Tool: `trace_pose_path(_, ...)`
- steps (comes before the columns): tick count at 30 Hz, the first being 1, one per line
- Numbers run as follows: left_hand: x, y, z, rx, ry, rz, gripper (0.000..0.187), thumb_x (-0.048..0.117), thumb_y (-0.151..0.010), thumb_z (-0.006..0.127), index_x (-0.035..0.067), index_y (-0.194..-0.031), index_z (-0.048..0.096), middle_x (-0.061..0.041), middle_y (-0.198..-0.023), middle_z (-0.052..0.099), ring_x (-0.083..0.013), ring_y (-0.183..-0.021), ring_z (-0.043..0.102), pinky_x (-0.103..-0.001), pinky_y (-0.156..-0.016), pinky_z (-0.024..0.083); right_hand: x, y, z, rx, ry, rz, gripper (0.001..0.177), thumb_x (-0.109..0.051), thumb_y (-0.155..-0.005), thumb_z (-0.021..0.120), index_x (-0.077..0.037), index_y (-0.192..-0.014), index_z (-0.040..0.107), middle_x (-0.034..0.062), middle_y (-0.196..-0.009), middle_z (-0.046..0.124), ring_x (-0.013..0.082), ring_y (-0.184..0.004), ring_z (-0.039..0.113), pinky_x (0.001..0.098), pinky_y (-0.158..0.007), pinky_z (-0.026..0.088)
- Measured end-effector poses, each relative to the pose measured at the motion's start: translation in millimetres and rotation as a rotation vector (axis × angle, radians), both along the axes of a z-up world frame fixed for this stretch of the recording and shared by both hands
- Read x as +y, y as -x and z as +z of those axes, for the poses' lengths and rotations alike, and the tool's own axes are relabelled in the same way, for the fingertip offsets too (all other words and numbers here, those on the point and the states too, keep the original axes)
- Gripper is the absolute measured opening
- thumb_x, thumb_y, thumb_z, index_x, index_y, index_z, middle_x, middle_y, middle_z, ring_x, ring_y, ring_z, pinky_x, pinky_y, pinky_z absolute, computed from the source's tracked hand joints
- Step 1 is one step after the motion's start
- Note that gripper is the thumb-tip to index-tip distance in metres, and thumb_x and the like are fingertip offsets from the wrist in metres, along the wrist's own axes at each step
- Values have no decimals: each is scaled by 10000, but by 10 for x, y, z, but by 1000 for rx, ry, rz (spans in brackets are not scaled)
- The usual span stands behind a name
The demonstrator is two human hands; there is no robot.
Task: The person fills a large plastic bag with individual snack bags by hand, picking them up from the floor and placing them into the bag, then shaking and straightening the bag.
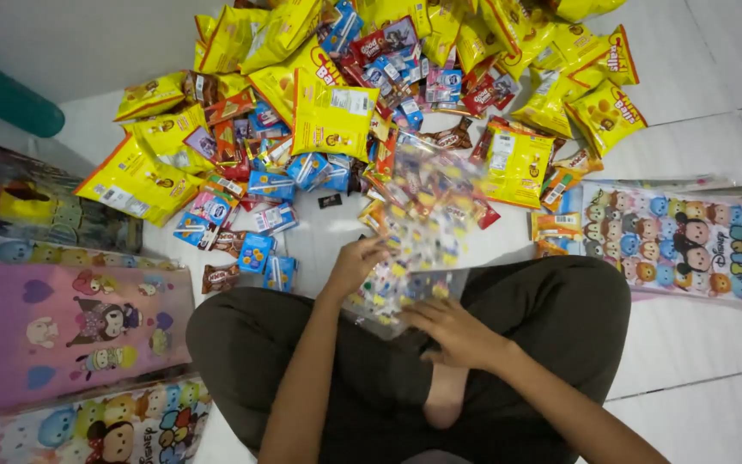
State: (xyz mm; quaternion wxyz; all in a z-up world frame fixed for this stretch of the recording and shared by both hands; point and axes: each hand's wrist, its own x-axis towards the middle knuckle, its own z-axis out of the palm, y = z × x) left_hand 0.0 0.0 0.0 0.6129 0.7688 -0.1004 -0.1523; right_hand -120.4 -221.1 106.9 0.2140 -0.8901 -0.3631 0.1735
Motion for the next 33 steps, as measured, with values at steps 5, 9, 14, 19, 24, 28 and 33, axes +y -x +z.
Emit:
trace_pose_path(5, 155, -29, -21, 28, 81, 206, 293, 224, -914, 811, 57, -1152, 775, -134, -1031, 788, -248, -1054, 728, -398, -943, 556, -129, -209, -229, -168, 217, -69, 733, -42, -839, 617, -235, -1520, 426, 110, -1527, 475, 358, -1428, 404, 620, -1056, 357)
trace_pose_path(9, 147, 21, 305, 75, 156, 253, 178, 185, -948, 769, 63, -1077, 780, -144, -1008, 790, -252, -1019, 743, -412, -928, 569, -258, -429, -310, -411, 332, -161, 809, -58, -828, 659, -327, -1544, 397, 108, -1646, 314, 404, -1479, 329, 640, -1073, 383)
trace_pose_path(14, 166, -31, 145, 265, 138, 346, 382, 306, -1006, 687, 83, -1316, 676, -140, -1013, 725, -236, -872, 690, -389, -734, 606, -392, -554, -782, -550, 342, -192, 934, -110, -771, 740, -370, -1577, 345, 117, -1661, 292, 416, -1462, 371, 616, -1087, 393)
trace_pose_path(19, 255, -216, -402, 354, 59, 450, 266, 217, -1032, 596, 122, -1264, 686, -59, -884, 661, -155, -736, 622, -293, -576, 588, -425, -744, -939, -664, 339, -172, 943, -120, -788, 725, -385, -1595, 316, 112, -1655, 314, 395, -1458, 399, 580, -1092, 421)
trace_pose_path(24, 308, -266, -657, 424, -100, 505, 314, 252, -995, 642, 265, -1306, 685, -89, -1066, 754, -184, -961, 727, -371, -800, 618, -517, -913, -1130, -518, 178, -132, 527, -237, -929, 595, -341, -1444, 555, 29, -1505, 519, 347, -1428, 452, 503, -1059, 458)
trace_pose_path(28, 316, -101, -363, 272, -282, 461, 483, 131, -952, 631, 187, -1421, 529, -128, -1310, 694, -291, -1221, 663, -459, -1067, 498, -734, -941, -1358, -94, -181, -257, 373, -232, -942, 584, -176, -1283, 724, 131, -1353, 681, 446, -1330, 551, 545, -1095, 451)
trace_pose_path(33, 200, 170, 785, 72, -53, 390, 456, 207, -993, 699, 38, -1395, 564, -225, -1406, 583, -401, -1419, 451, -538, -1218, 277, -626, -992, -1247, 305, -495, -504, 443, -52, -846, 735, -164, -1274, 760, 163, -1341, 689, 469, -1434, 401, 585, -1171, 338)
